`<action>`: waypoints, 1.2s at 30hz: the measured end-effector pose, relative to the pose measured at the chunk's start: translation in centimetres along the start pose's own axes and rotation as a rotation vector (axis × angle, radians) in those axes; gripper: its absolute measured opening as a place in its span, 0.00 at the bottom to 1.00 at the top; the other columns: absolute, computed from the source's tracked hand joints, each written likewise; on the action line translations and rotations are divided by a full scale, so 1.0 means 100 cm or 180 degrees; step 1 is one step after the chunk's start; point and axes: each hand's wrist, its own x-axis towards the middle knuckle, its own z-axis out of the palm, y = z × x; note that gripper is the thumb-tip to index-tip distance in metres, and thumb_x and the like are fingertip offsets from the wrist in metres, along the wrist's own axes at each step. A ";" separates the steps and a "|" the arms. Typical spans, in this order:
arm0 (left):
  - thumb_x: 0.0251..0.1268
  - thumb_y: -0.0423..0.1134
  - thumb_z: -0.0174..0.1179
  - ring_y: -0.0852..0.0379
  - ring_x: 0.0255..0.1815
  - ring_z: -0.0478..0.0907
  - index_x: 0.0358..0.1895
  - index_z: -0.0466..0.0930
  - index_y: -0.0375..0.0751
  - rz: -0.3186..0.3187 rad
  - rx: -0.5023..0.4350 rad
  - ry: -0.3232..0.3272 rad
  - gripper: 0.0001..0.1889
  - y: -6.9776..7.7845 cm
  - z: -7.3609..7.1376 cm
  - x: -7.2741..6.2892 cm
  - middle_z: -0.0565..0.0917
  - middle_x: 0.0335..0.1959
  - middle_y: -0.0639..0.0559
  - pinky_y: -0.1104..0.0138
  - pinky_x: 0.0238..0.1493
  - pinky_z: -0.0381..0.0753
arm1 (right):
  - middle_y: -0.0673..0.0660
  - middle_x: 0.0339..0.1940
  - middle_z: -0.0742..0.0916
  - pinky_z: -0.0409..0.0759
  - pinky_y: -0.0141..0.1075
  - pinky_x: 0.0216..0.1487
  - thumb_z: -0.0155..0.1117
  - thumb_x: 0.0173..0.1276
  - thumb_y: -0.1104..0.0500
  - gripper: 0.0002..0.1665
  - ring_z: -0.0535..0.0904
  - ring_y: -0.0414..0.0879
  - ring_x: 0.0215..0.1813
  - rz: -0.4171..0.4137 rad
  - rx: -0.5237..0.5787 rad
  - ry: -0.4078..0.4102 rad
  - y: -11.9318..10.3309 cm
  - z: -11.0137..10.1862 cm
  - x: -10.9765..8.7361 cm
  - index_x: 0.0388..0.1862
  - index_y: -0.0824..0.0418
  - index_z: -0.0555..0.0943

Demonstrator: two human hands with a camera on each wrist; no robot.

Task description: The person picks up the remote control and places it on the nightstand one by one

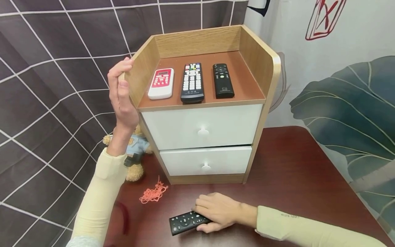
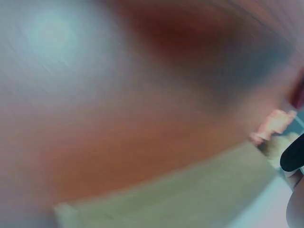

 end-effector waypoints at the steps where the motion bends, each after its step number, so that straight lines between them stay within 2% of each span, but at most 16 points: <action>1: 0.63 0.39 0.38 0.41 0.69 0.69 0.52 0.71 0.21 0.0005 -0.0008 0.0007 0.24 0.000 0.000 0.000 0.74 0.57 0.28 0.54 0.77 0.63 | 0.43 0.36 0.77 0.74 0.23 0.30 0.48 0.72 0.37 0.28 0.70 0.35 0.34 -0.0059 -0.0021 0.0008 0.002 -0.005 0.008 0.52 0.57 0.77; 7: 0.63 0.39 0.39 0.41 0.69 0.68 0.52 0.71 0.22 0.0000 -0.0025 0.0018 0.24 0.000 0.001 -0.002 0.74 0.57 0.28 0.54 0.77 0.63 | 0.44 0.37 0.79 0.75 0.23 0.31 0.44 0.73 0.35 0.30 0.71 0.35 0.35 -0.0444 -0.0135 0.0084 0.014 -0.042 0.052 0.52 0.57 0.78; 11: 0.63 0.40 0.39 0.42 0.70 0.68 0.52 0.71 0.22 -0.0028 -0.0005 0.0005 0.24 0.001 0.001 -0.002 0.74 0.57 0.29 0.55 0.77 0.63 | 0.45 0.37 0.80 0.74 0.20 0.31 0.45 0.73 0.36 0.30 0.72 0.35 0.35 -0.0551 -0.0037 0.0147 0.021 -0.074 0.079 0.53 0.57 0.79; 17: 0.64 0.41 0.39 0.48 0.70 0.69 0.52 0.71 0.22 -0.0002 -0.0038 0.0012 0.24 0.000 0.000 -0.003 0.74 0.57 0.29 0.54 0.77 0.63 | 0.46 0.39 0.81 0.77 0.23 0.31 0.50 0.72 0.38 0.30 0.73 0.36 0.36 -0.0429 0.0082 0.0161 0.035 -0.133 0.111 0.57 0.59 0.77; 21: 0.65 0.41 0.39 0.48 0.70 0.69 0.52 0.72 0.21 0.0025 -0.0056 0.0025 0.24 -0.001 -0.001 -0.003 0.75 0.57 0.29 0.53 0.77 0.63 | 0.47 0.38 0.81 0.78 0.27 0.30 0.50 0.72 0.37 0.31 0.73 0.37 0.36 -0.0170 0.0092 0.0145 0.046 -0.173 0.124 0.58 0.60 0.77; 28: 0.64 0.39 0.40 0.46 0.68 0.71 0.50 0.72 0.19 0.0077 -0.0107 0.0148 0.24 0.001 -0.002 -0.003 0.75 0.54 0.27 0.52 0.77 0.63 | 0.51 0.35 0.80 0.73 0.30 0.22 0.56 0.66 0.40 0.31 0.72 0.40 0.32 0.0156 -0.0214 0.0376 0.069 -0.237 0.143 0.56 0.62 0.77; 30: 0.64 0.39 0.40 0.45 0.68 0.71 0.49 0.71 0.18 0.0087 -0.0168 0.0168 0.23 0.001 -0.001 -0.002 0.75 0.54 0.26 0.52 0.77 0.63 | 0.53 0.35 0.81 0.72 0.32 0.21 0.57 0.64 0.41 0.30 0.72 0.42 0.31 0.0336 -0.0414 0.0448 0.075 -0.257 0.146 0.55 0.62 0.77; 32: 0.64 0.39 0.40 0.45 0.68 0.71 0.49 0.71 0.17 0.0077 -0.0199 0.0175 0.24 0.002 0.000 -0.002 0.75 0.54 0.25 0.52 0.78 0.62 | 0.53 0.35 0.81 0.71 0.34 0.19 0.57 0.64 0.43 0.28 0.72 0.43 0.29 0.0706 -0.0636 0.0458 0.081 -0.278 0.147 0.53 0.62 0.77; 34: 0.64 0.40 0.40 0.47 0.69 0.70 0.50 0.71 0.18 0.0032 -0.0178 0.0149 0.24 0.003 0.001 -0.002 0.74 0.55 0.26 0.53 0.78 0.63 | 0.53 0.35 0.82 0.69 0.36 0.20 0.55 0.66 0.44 0.25 0.72 0.44 0.29 0.1287 -0.0789 0.0354 0.086 -0.298 0.148 0.52 0.61 0.77; 36: 0.64 0.40 0.40 0.48 0.70 0.69 0.50 0.71 0.19 -0.0007 -0.0141 0.0122 0.24 0.003 0.002 -0.001 0.74 0.56 0.27 0.54 0.78 0.63 | 0.54 0.37 0.81 0.68 0.39 0.21 0.52 0.69 0.43 0.25 0.72 0.46 0.30 0.2009 -0.0947 0.0163 0.092 -0.316 0.149 0.52 0.60 0.77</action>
